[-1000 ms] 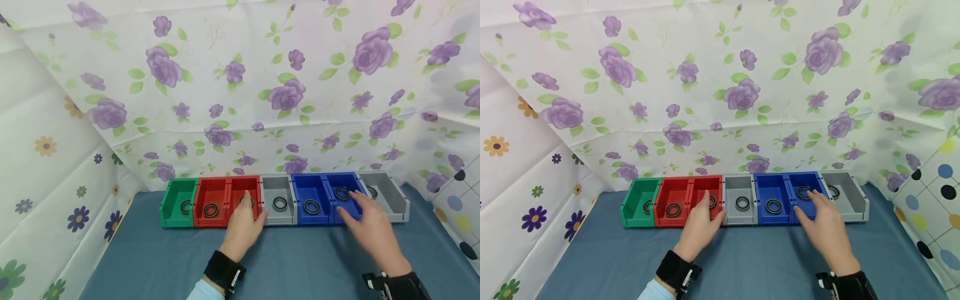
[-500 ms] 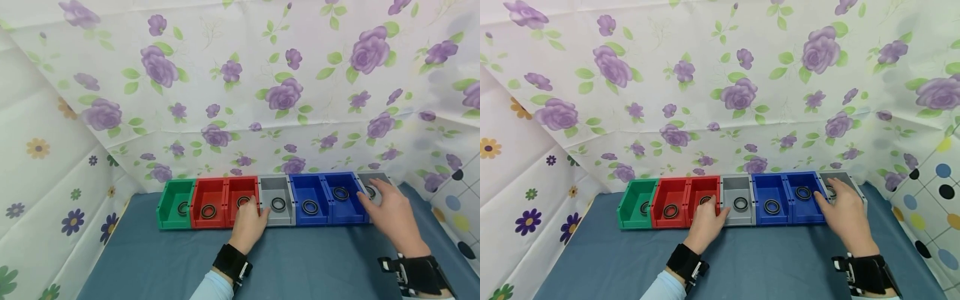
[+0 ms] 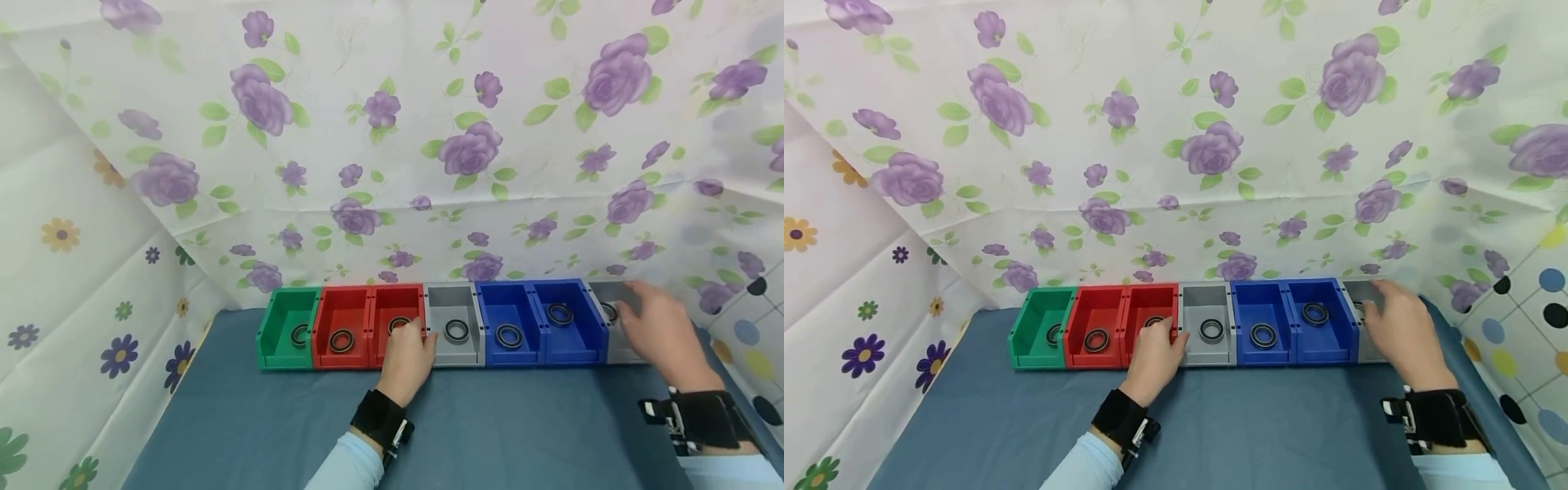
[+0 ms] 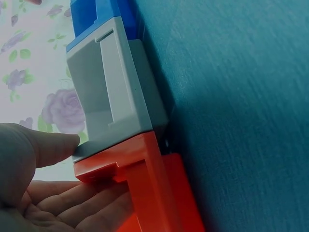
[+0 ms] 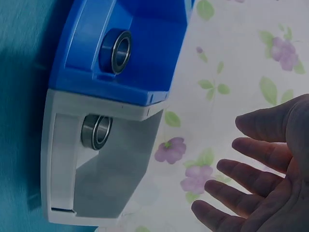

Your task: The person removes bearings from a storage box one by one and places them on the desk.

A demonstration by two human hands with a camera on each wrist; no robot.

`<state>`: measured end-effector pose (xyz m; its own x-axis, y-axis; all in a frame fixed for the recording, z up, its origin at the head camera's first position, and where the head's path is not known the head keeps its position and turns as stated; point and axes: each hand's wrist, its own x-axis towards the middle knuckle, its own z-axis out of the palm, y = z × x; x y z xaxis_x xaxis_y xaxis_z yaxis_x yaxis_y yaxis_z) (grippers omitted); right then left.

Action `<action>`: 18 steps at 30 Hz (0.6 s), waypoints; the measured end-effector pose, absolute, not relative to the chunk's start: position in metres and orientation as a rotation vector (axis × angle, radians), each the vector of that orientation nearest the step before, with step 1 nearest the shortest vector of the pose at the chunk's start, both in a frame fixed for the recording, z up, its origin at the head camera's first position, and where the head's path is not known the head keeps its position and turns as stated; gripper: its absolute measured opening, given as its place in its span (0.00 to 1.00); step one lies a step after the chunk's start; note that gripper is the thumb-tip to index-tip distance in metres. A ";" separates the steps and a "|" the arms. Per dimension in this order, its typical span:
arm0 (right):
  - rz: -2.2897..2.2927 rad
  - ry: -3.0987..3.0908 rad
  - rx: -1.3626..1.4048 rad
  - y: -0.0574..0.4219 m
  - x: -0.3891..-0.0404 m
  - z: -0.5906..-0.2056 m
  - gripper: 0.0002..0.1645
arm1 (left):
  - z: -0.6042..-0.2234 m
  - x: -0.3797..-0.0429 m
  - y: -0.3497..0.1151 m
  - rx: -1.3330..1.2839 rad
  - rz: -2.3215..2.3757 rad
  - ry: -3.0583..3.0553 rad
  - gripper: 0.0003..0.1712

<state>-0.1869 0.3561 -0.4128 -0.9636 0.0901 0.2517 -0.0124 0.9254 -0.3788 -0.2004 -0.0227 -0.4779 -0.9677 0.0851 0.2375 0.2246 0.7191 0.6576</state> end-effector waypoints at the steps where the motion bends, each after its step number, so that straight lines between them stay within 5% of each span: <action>1: 0.552 -2.831 -0.056 0.358 -0.189 -0.413 0.30 | -0.478 -0.201 -0.023 -0.249 -1.081 -2.736 0.14; 11: 0.527 -2.967 -0.028 0.382 -0.212 -0.429 0.32 | -0.478 -0.204 -0.022 -0.257 -1.051 -2.789 0.20; 18: 0.556 -3.100 -0.031 0.396 -0.228 -0.440 0.30 | -0.474 -0.205 -0.022 -0.257 -0.971 -2.794 0.15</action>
